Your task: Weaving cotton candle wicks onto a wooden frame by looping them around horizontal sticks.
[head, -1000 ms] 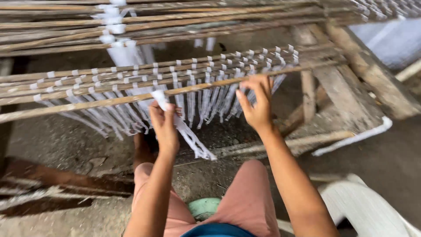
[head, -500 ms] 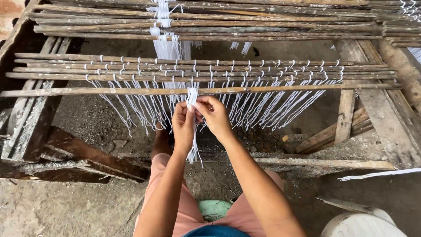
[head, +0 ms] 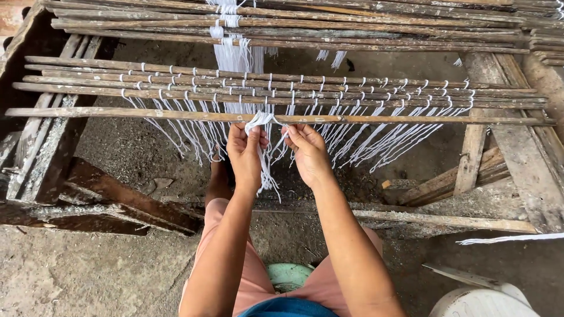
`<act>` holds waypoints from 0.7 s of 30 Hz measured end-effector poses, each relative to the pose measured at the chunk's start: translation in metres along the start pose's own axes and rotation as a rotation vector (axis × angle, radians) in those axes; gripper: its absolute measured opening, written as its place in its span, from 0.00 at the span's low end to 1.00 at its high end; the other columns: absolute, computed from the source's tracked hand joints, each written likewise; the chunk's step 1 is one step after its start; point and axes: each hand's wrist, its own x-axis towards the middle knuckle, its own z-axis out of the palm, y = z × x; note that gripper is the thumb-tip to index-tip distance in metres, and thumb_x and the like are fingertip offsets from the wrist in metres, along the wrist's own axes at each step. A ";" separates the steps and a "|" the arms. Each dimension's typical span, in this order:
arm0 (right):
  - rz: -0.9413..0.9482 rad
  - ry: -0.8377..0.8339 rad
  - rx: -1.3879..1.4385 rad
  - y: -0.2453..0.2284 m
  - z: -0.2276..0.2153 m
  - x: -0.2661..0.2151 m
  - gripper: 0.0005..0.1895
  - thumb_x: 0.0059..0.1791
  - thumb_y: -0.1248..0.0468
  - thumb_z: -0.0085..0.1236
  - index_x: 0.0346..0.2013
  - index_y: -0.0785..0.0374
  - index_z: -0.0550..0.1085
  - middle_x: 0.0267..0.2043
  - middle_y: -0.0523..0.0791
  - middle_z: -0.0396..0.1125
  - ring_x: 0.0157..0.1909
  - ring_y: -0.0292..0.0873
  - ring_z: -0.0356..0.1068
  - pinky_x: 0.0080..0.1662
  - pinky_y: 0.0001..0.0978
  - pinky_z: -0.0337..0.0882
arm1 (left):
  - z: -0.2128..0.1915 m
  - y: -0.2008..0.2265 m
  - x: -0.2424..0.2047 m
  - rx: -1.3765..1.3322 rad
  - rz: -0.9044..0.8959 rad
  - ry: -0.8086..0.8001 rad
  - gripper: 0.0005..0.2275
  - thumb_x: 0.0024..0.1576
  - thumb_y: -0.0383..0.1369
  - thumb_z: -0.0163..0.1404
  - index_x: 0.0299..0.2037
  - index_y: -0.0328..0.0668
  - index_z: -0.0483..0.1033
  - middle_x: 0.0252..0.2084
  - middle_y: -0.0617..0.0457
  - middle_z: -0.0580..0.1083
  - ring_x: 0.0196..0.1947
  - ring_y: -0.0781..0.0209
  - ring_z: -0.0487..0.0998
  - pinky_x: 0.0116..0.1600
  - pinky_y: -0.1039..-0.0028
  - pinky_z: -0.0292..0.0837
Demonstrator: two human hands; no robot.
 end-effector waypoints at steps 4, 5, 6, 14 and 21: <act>0.025 -0.029 0.043 0.006 -0.001 0.000 0.06 0.54 0.62 0.57 0.45 0.58 0.72 0.45 0.43 0.75 0.50 0.34 0.74 0.51 0.20 0.72 | -0.002 -0.006 -0.001 -0.032 -0.019 0.016 0.04 0.65 0.30 0.48 0.40 0.40 0.67 0.28 0.51 0.72 0.24 0.67 0.71 0.31 0.80 0.66; 0.023 -0.029 0.070 0.007 0.001 0.000 0.06 0.54 0.63 0.56 0.45 0.58 0.72 0.44 0.44 0.75 0.49 0.36 0.75 0.53 0.24 0.72 | -0.002 -0.007 -0.001 -0.028 -0.013 0.033 0.04 0.65 0.30 0.48 0.40 0.40 0.68 0.28 0.51 0.71 0.24 0.67 0.71 0.30 0.80 0.66; 0.022 -0.028 0.097 0.008 0.002 0.000 0.05 0.55 0.63 0.55 0.45 0.58 0.72 0.43 0.46 0.75 0.47 0.39 0.76 0.54 0.28 0.73 | -0.001 -0.008 -0.002 -0.024 -0.008 0.049 0.04 0.65 0.31 0.48 0.40 0.40 0.68 0.27 0.51 0.71 0.24 0.67 0.71 0.30 0.80 0.66; 0.105 -0.018 0.423 0.005 -0.019 0.003 0.03 0.53 0.63 0.56 0.42 0.56 0.73 0.39 0.46 0.74 0.42 0.42 0.77 0.54 0.41 0.76 | -0.006 -0.021 -0.004 0.063 -0.057 0.036 0.03 0.67 0.30 0.44 0.42 0.41 0.67 0.28 0.54 0.70 0.25 0.68 0.71 0.30 0.82 0.66; 0.000 -0.132 -0.169 0.006 0.007 -0.004 0.15 0.52 0.66 0.61 0.53 0.66 0.73 0.36 0.41 0.62 0.28 0.29 0.62 0.27 0.19 0.68 | -0.007 -0.020 -0.016 0.074 -0.075 -0.034 0.03 0.65 0.29 0.49 0.43 0.40 0.69 0.30 0.53 0.71 0.27 0.68 0.74 0.31 0.82 0.71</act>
